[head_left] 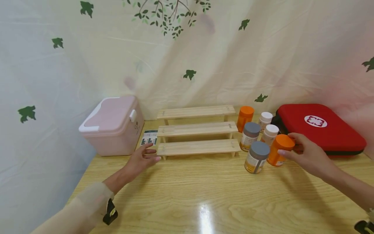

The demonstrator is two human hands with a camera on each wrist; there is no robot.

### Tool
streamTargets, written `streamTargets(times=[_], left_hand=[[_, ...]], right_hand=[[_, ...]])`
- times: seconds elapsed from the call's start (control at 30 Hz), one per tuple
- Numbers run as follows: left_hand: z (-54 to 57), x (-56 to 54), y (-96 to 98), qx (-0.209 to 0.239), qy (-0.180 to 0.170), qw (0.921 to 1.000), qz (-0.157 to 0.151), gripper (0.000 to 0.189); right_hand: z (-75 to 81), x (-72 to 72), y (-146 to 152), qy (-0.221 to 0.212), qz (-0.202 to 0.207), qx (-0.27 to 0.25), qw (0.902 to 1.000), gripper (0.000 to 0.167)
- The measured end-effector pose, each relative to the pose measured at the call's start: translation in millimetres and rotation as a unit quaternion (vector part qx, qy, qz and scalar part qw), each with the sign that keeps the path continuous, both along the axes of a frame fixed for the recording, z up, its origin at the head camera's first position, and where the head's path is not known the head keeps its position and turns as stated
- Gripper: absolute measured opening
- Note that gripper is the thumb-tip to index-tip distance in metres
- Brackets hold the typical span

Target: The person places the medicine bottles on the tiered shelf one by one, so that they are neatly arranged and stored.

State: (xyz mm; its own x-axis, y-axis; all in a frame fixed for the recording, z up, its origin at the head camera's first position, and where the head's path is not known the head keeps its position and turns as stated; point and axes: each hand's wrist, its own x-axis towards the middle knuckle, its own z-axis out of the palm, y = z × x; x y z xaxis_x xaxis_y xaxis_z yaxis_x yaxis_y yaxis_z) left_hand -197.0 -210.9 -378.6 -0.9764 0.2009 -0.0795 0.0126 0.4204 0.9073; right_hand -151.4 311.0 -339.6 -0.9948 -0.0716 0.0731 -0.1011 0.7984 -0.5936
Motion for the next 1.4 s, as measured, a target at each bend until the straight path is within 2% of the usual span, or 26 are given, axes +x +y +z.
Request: streamTargets(times=[0.27, 0.5, 0.73, 0.93, 1.23, 1.4], left_hand=[[-9.1, -4.3, 4.7, 0.039, -0.018, 0.9991, 0.004, 0.073], [-14.7, -8.5, 8.3, 0.047, -0.011, 0.9988, -0.008, 0.072], [-18.1, -10.5, 14.5, 0.102, -0.022, 0.9944, 0.017, 0.065], [-20.4, -12.3, 17.1, 0.124, -0.032, 0.9913, 0.031, 0.062], [-20.4, -14.8, 19.5, 0.131, -0.046, 0.9894, 0.043, 0.061], [-19.1, -15.0, 19.4, 0.129, -0.055, 0.9891, 0.045, 0.06]], right_hand=[[-7.0, -5.3, -1.9, 0.017, -0.008, -0.014, 0.9997, 0.068], [-10.8, -6.2, -1.4, 0.026, -0.014, -0.03, 0.9991, 0.064], [-10.4, -6.8, -0.6, 0.025, -0.004, -0.036, 0.999, 0.065], [-8.7, -6.9, 2.8, 0.023, -0.004, -0.042, 0.9989, 0.065], [-10.2, -6.7, 7.3, 0.027, -0.01, -0.047, 0.9985, 0.064], [-2.7, -3.6, 11.6, 0.031, -0.008, -0.04, 0.9987, 0.061]])
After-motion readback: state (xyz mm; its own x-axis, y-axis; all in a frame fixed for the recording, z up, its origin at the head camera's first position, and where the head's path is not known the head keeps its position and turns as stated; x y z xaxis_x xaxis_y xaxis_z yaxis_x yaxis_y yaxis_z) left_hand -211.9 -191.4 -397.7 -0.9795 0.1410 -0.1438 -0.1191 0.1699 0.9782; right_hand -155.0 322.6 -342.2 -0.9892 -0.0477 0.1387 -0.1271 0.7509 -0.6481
